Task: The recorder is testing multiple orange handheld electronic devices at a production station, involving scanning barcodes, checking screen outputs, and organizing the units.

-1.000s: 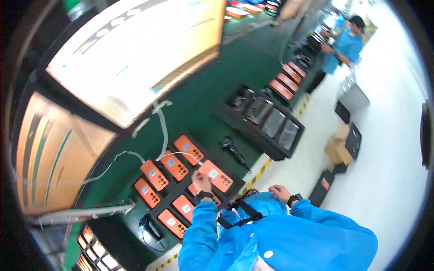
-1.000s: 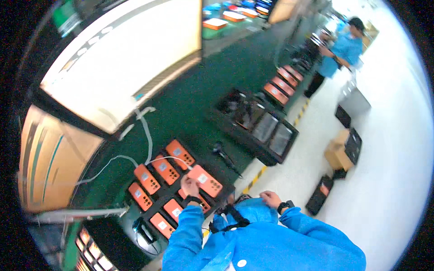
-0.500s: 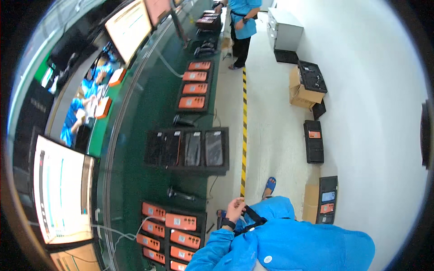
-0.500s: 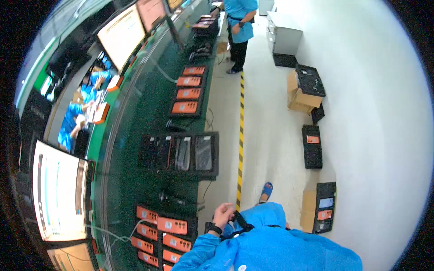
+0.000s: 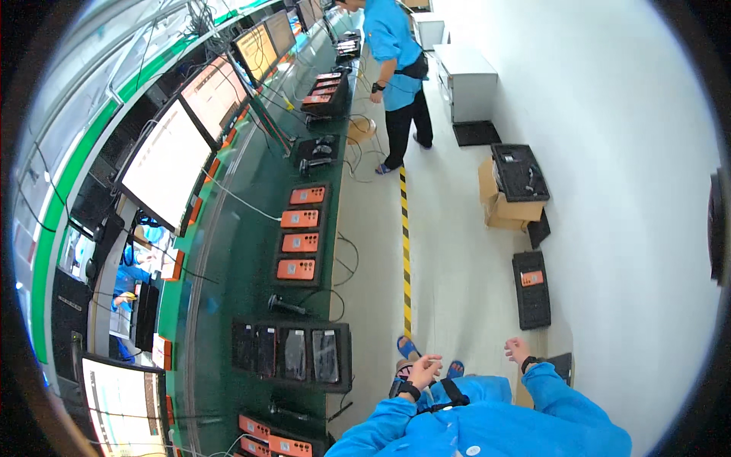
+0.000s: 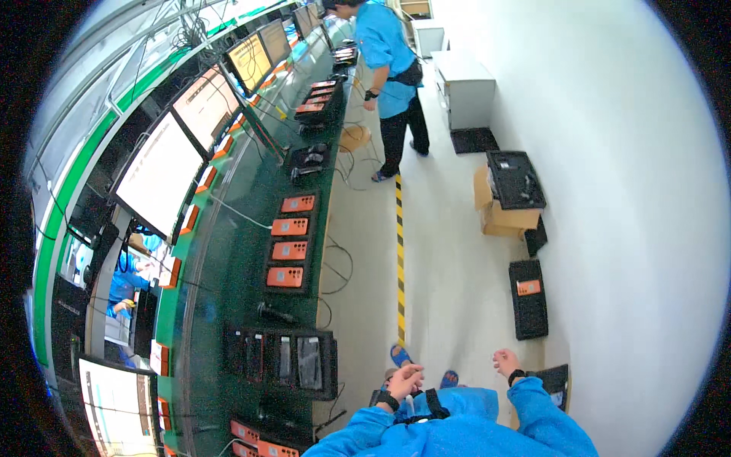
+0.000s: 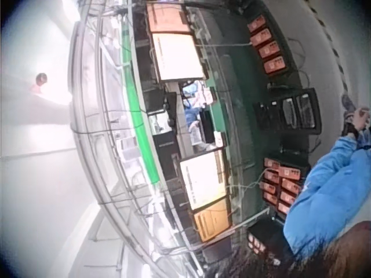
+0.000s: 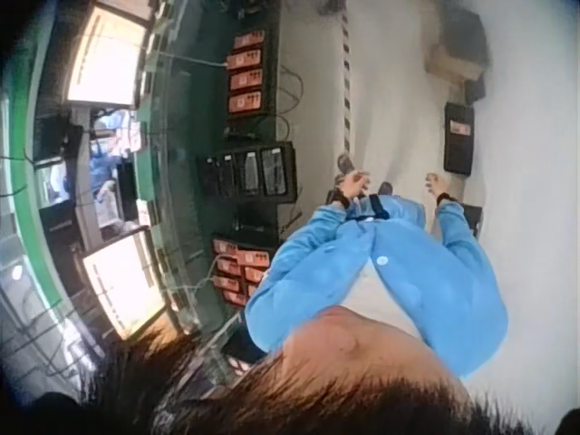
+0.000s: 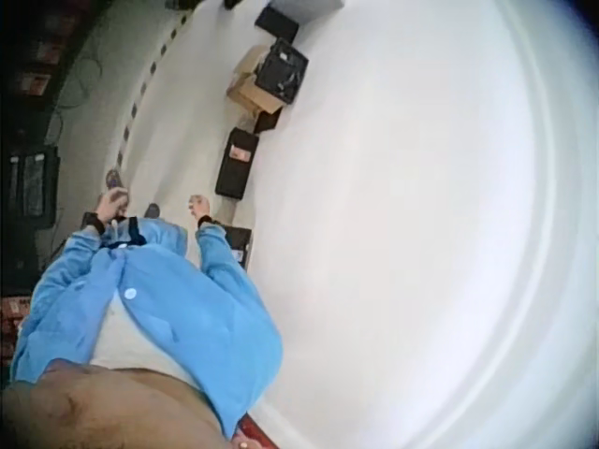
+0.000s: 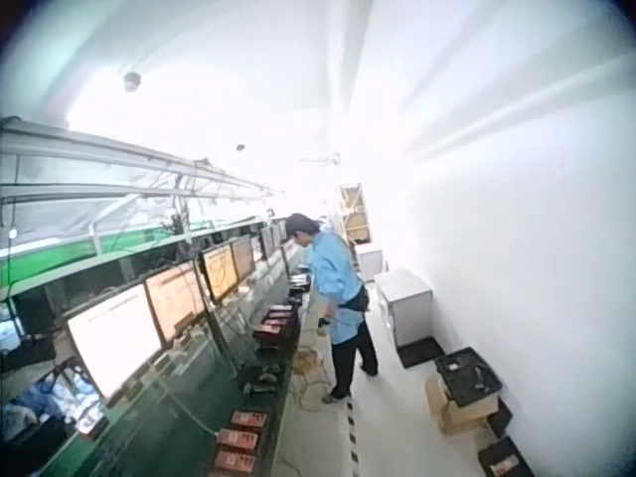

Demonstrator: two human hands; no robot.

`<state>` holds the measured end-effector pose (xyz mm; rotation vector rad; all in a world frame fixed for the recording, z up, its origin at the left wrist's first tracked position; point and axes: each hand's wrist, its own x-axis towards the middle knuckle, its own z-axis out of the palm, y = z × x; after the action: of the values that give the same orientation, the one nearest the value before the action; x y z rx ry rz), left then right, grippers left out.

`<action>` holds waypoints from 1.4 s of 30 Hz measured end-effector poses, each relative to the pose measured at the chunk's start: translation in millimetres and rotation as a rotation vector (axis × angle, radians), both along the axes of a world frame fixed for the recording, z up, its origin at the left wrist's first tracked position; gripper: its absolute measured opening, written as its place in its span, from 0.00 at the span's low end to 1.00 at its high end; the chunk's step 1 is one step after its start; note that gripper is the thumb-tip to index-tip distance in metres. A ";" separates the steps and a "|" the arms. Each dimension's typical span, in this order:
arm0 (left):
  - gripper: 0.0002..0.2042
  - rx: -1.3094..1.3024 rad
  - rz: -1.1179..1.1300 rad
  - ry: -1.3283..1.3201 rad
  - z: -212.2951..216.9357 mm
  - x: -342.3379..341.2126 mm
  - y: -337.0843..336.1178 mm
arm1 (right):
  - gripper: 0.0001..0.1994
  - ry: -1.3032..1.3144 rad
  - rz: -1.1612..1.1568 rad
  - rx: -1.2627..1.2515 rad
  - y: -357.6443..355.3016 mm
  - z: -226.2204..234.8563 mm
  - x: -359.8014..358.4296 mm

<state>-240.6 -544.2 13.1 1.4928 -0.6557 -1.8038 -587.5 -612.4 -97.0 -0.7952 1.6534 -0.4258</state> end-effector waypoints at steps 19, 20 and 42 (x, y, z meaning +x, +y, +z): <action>0.13 -0.182 0.358 -0.135 6.0 235.3 -407.1 | 0.12 0.269 0.335 -0.261 -331.1 -15.0 151.0; 0.12 -0.205 0.388 -0.155 9.6 247.3 -419.8 | 0.15 0.268 0.346 -0.217 -363.2 -8.1 170.9; 0.10 0.199 1.356 -0.090 -40.3 212.8 -459.4 | 0.10 0.131 1.054 0.095 -791.2 -7.3 434.2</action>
<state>-27.7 -1003.6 -27.2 1.5148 0.4884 -0.7284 -153.3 -1403.6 -104.3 -1.4917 1.1382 0.4497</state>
